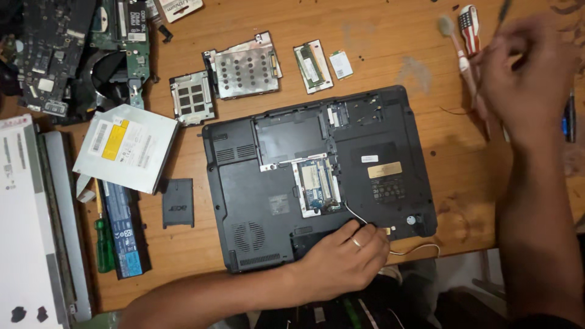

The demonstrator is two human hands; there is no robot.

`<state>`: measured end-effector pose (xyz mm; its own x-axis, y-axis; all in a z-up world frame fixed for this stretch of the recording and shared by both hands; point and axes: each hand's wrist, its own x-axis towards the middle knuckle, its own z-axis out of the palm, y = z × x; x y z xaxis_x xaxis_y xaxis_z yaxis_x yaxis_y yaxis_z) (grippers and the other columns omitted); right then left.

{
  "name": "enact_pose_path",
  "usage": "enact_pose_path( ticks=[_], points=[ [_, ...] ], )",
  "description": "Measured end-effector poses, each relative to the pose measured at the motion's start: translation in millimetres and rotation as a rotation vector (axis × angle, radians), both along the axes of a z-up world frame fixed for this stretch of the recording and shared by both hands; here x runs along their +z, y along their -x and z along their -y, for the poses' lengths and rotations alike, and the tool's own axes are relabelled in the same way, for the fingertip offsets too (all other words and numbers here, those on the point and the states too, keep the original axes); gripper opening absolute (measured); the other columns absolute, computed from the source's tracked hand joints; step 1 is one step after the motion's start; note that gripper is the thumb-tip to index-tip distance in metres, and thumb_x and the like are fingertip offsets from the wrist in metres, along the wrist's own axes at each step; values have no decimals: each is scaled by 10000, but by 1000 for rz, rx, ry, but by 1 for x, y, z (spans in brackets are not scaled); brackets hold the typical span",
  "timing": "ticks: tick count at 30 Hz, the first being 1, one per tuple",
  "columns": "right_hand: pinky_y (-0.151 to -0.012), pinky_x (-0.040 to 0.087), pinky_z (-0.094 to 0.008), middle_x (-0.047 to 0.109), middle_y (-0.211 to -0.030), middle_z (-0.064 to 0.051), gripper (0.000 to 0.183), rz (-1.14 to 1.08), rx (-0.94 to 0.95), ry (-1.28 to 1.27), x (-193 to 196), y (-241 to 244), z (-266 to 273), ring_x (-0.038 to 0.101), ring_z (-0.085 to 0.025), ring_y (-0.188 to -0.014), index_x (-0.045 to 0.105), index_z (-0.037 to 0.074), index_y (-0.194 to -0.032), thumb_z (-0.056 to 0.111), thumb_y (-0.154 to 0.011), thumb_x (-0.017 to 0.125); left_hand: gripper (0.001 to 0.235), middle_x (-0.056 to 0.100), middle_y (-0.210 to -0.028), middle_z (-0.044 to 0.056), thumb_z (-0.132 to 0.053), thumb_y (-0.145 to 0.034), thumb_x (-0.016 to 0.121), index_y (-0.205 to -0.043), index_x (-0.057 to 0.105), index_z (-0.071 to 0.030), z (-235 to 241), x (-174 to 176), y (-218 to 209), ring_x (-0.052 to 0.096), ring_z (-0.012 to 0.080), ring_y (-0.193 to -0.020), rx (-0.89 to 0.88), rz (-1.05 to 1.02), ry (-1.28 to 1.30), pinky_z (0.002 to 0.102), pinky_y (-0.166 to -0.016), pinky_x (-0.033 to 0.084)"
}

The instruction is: The person disassembles a laptop, removes a small rectangular component, cleans it with a toothbrush, and then reinstalls it. They use a screwdriver to remove and tighten screws, and a toothbrush to clean the component.

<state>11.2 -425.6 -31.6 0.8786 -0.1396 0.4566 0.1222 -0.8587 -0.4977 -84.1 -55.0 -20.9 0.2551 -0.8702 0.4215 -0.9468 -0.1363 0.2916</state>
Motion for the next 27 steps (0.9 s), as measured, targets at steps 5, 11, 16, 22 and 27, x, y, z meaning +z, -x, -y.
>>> enact_pose_path(
  ticks=[5,11,16,22,27],
  points=[
    [-732,520,-273,692,-990,-118,151,21,39,-852,-7,19,-7,681,-181,-869,563,-27,-1202,110,-1138,569,354,660,-1286,144,-182,-920,626,-1203,692,22,0,-4,3,599,255,-1214,15,15,3,362,-1070,454],
    [-667,530,-279,683,-884,-110,177,-136,360,-1438,-3,66,-95,658,-178,-740,619,-4,-1102,166,-1116,667,319,656,-1290,114,-192,-962,621,-1211,682,-3,1,-8,6,589,237,-1233,48,43,-1,362,-1102,443],
    [-766,582,-314,630,-1028,-128,27,-420,545,-1094,11,92,-136,682,-196,-875,668,-41,-1003,-20,-989,657,347,653,-1266,96,-222,-938,614,-1213,682,-22,1,-8,9,593,236,-1237,76,33,4,399,-1146,432],
    [-817,612,-313,721,-1013,-141,125,-597,356,-911,10,109,-151,736,-198,-947,649,-31,-986,-91,-880,621,334,643,-1248,78,-240,-962,611,-1227,694,-54,1,-13,14,592,232,-1249,58,6,5,430,-1189,404],
    [-857,636,-283,761,-1068,-135,142,-438,471,-541,10,115,-161,773,-175,-1002,674,-21,-1021,-27,-885,710,281,665,-1210,83,-266,-985,609,-1162,705,-71,2,-16,13,602,243,-1251,64,18,31,437,-1223,375]
  ],
)
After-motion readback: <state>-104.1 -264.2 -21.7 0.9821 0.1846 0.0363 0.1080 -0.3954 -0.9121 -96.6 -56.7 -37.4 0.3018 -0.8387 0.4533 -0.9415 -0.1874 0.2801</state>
